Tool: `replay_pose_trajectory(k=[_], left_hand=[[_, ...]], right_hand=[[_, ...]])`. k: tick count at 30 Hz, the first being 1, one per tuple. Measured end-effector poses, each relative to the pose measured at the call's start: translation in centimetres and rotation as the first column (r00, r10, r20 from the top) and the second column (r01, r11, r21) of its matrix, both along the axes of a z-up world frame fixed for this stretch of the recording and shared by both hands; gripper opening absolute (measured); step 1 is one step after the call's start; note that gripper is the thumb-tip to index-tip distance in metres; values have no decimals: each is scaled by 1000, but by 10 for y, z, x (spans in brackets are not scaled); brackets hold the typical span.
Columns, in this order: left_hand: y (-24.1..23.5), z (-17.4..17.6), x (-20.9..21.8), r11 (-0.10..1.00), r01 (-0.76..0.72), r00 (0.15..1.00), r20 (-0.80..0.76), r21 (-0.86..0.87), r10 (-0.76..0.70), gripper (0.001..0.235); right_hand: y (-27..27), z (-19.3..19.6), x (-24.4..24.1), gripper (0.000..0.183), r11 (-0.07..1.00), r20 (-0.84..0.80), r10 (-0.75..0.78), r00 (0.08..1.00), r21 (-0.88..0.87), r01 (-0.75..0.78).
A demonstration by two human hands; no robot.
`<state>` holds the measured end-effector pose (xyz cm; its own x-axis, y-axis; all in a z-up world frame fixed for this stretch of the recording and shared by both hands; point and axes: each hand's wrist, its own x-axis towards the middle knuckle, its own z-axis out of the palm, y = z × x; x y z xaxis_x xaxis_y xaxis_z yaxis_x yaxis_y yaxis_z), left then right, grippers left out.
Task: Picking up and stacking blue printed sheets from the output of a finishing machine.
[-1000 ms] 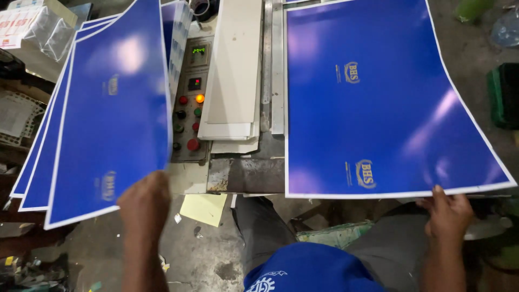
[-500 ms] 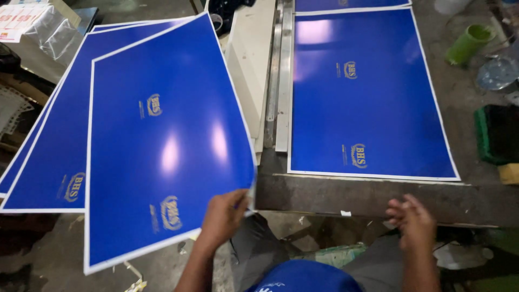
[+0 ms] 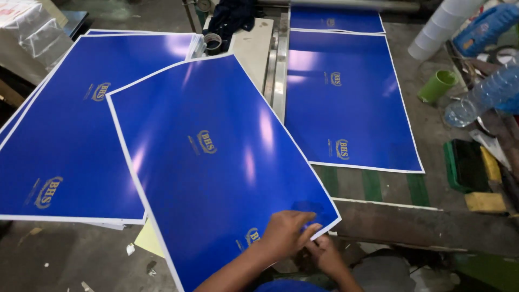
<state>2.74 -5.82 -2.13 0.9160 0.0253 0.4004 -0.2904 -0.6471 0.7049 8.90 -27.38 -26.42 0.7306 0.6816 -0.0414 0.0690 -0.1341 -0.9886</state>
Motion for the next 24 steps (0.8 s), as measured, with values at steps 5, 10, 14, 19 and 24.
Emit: replay_pose_trajectory(k=[5, 10, 14, 19, 24], left_hand=[[77, 7, -17, 948, -277, 958, 124, 160, 259, 24], [177, -11, -71, 671, -625, 767, 151, 398, 624, 14], [206, 7, -116, 357, -716, 609, 286, 600, 740, 35], [207, 21, -146, 390, -652, 565, 74, 651, 822, 29], [247, 5, -166, 146, -613, 395, 141, 776, 908, 78]], right_hand=[[-17, 50, 20, 16, 881, -610, -370, 701, 9, 473], [-57, 44, 41, 11, 808, -537, -416, 734, 153, 569], [-104, 29, 62, 10, 712, -421, -586, 692, 140, 688], [-138, 60, 76, 27, 692, -363, -619, 697, 166, 702], [-172, 70, 75, 35, 649, -268, -699, 663, 150, 746]])
